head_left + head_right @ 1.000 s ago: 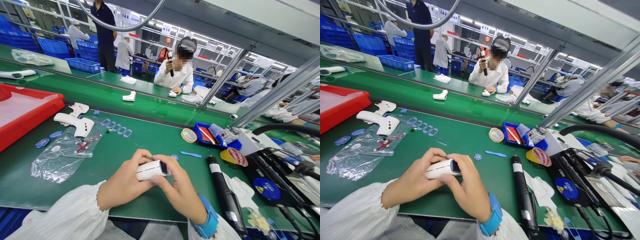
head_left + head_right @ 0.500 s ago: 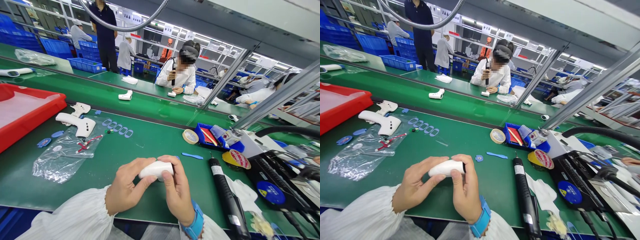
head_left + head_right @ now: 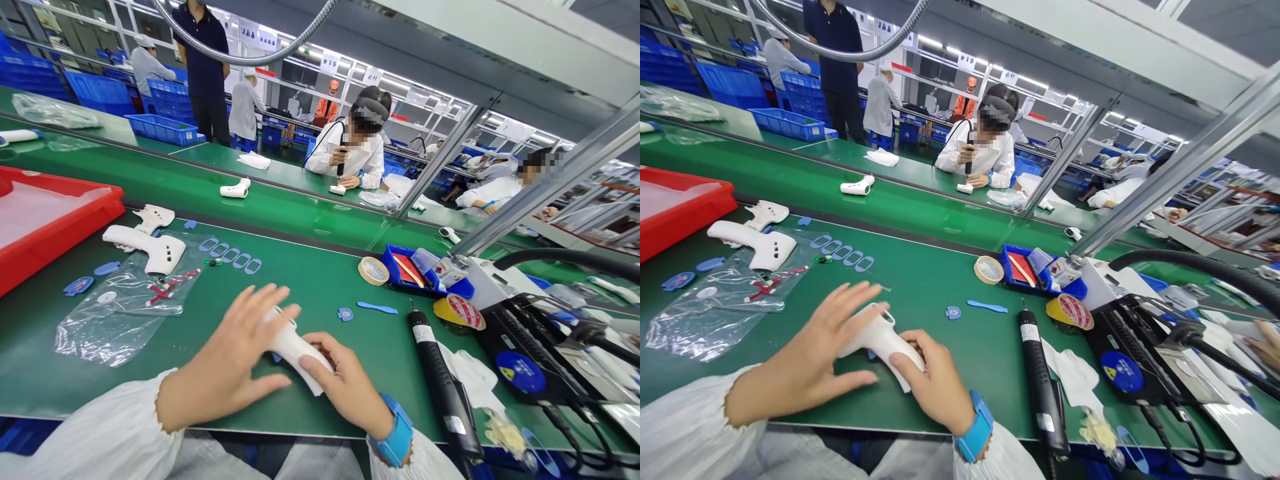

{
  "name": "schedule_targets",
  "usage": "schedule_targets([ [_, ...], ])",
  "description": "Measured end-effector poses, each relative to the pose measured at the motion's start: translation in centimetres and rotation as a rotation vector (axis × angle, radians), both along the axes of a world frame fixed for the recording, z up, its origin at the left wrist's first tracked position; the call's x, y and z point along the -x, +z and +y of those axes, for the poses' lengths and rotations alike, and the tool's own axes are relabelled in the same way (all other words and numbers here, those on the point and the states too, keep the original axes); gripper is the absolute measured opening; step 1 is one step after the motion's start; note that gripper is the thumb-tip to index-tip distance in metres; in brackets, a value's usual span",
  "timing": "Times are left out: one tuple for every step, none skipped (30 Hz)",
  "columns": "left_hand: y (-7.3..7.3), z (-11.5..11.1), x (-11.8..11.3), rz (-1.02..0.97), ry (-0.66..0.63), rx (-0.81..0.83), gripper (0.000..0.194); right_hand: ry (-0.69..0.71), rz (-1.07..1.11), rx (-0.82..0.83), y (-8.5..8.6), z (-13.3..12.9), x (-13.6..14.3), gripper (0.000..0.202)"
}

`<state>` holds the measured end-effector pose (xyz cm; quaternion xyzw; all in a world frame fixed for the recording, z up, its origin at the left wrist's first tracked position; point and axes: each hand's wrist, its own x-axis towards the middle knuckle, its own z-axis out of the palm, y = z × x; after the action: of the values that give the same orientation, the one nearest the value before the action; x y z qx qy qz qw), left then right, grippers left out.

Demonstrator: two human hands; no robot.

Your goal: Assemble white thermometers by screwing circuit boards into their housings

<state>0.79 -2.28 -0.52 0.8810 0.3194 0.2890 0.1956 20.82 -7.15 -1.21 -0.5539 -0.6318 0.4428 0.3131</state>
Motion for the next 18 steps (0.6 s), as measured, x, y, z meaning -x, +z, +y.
schedule_targets([
  [0.3,-0.1,-0.4,0.106,-0.118,-0.081,0.065,0.015,-0.001,-0.015,0.4,0.0,0.1,0.024],
  [0.6,-0.2,-0.8,0.193,-0.207,-0.119,0.061,0.045,-0.005,-0.022,0.9,0.0,0.1,0.024],
  [0.9,-0.3,-1.3,0.260,-0.259,-0.125,0.058,0.081,-0.007,-0.020,1.3,0.2,0.0,0.026],
  [1.2,-0.2,-1.7,0.303,-0.277,-0.106,0.056,0.109,-0.002,-0.011,1.6,0.4,-0.3,0.030],
  [1.6,0.0,-2.0,0.325,-0.270,-0.067,0.053,0.113,0.012,-0.001,1.8,0.7,-0.8,0.036],
  [1.9,0.3,-2.1,0.326,-0.250,-0.014,0.051,0.087,0.033,0.003,1.8,1.1,-1.5,0.043],
  [2.1,0.8,-2.2,0.307,-0.226,0.048,0.048,0.026,0.049,-0.008,1.7,1.4,-2.3,0.047],
  [2.4,1.3,-2.2,0.270,-0.193,0.115,0.045,-0.062,0.042,-0.042,1.4,1.8,-3.1,0.048],
  [2.5,1.8,-2.1,0.223,-0.150,0.186,0.041,-0.153,-0.012,-0.102,1.0,2.2,-4.0,0.045],
  [2.6,2.4,-2.0,0.171,-0.098,0.259,0.037,-0.225,-0.101,-0.176,0.5,2.5,-4.8,0.040],
  [2.6,2.9,-2.0,0.116,-0.048,0.334,0.034,-0.270,-0.203,-0.248,0.0,2.9,-5.5,0.036],
  [2.6,3.2,-2.0,0.063,-0.010,0.413,0.033,-0.285,-0.296,-0.307,-0.5,3.2,-6.0,0.033],
  [2.5,3.5,-2.0,0.010,0.019,0.500,0.034,-0.282,-0.362,-0.346,-1.1,3.4,-6.3,0.031],
  [2.4,3.6,-2.1,-0.041,0.038,0.593,0.036,-0.272,-0.394,-0.364,-1.5,3.7,-6.5,0.027],
  [2.3,3.7,-2.2,-0.090,0.044,0.684,0.037,-0.265,-0.397,-0.364,-2.0,3.9,-6.5,0.023],
  [2.2,3.6,-2.2,-0.135,0.036,0.761,0.037,-0.270,-0.388,-0.360,-2.3,4.0,-6.5,0.021],
  [2.2,3.5,-2.3,-0.174,0.021,0.819,0.036,-0.280,-0.382,-0.361,-2.4,4.1,-6.4,0.021],
  [2.2,3.4,-2.3,-0.205,0.000,0.853,0.034,-0.295,-0.374,-0.363,-2.4,4.1,-6.2,0.021],
])
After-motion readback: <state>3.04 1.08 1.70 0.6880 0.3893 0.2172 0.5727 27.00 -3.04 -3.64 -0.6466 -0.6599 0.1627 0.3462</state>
